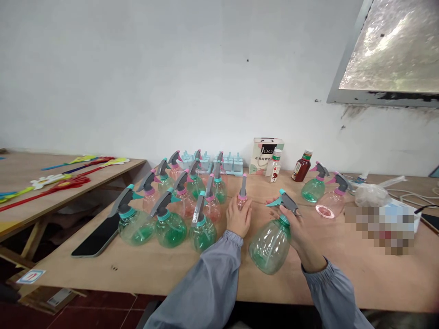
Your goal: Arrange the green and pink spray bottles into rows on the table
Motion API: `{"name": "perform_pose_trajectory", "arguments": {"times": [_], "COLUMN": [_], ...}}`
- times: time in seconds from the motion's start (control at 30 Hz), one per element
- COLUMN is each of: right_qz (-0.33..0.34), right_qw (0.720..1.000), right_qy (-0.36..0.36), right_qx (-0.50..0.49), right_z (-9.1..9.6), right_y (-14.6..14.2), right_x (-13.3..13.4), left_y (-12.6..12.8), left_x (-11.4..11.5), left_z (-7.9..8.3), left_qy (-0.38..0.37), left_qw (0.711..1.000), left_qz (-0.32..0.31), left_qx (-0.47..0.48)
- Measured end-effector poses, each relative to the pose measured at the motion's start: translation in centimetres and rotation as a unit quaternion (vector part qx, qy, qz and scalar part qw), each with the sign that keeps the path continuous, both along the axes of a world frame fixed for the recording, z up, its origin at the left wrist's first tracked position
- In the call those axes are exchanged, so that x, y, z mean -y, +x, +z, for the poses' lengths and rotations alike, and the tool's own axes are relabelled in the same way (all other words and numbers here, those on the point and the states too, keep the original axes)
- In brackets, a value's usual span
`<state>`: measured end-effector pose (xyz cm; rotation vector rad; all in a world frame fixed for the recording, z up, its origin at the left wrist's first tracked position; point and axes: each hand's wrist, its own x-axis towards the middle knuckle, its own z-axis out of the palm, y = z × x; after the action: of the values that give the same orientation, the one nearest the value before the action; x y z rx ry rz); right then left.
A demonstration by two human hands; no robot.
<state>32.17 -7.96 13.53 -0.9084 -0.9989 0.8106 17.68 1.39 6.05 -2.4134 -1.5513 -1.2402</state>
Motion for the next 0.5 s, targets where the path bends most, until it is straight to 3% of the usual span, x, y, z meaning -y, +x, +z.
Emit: {"name": "perform_pose_trajectory", "arguments": {"times": [0.2, 0.37, 0.43, 0.5], "right_qz": [-0.082, -0.018, -0.052, -0.136], "right_qw": [0.996, 0.996, 0.992, 0.984], "right_qy": [0.014, -0.003, -0.013, -0.011], "right_qx": [-0.012, 0.085, 0.112, 0.118], "right_z": [-0.1, 0.5, 0.8, 0.9], "right_y": [0.2, 1.7, 3.3, 5.8], "right_x": [0.1, 0.9, 1.3, 1.6], "left_y": [0.1, 0.1, 0.1, 0.1], "left_x": [0.0, 0.0, -0.1, -0.1], "left_z": [-0.1, -0.2, -0.2, -0.2], "left_qy": [0.012, 0.015, 0.017, 0.017], "left_qw": [1.0, 1.0, 1.0, 1.0], "left_qz": [0.0, 0.001, 0.002, 0.002], "left_qx": [0.011, 0.0, -0.004, -0.008]}}
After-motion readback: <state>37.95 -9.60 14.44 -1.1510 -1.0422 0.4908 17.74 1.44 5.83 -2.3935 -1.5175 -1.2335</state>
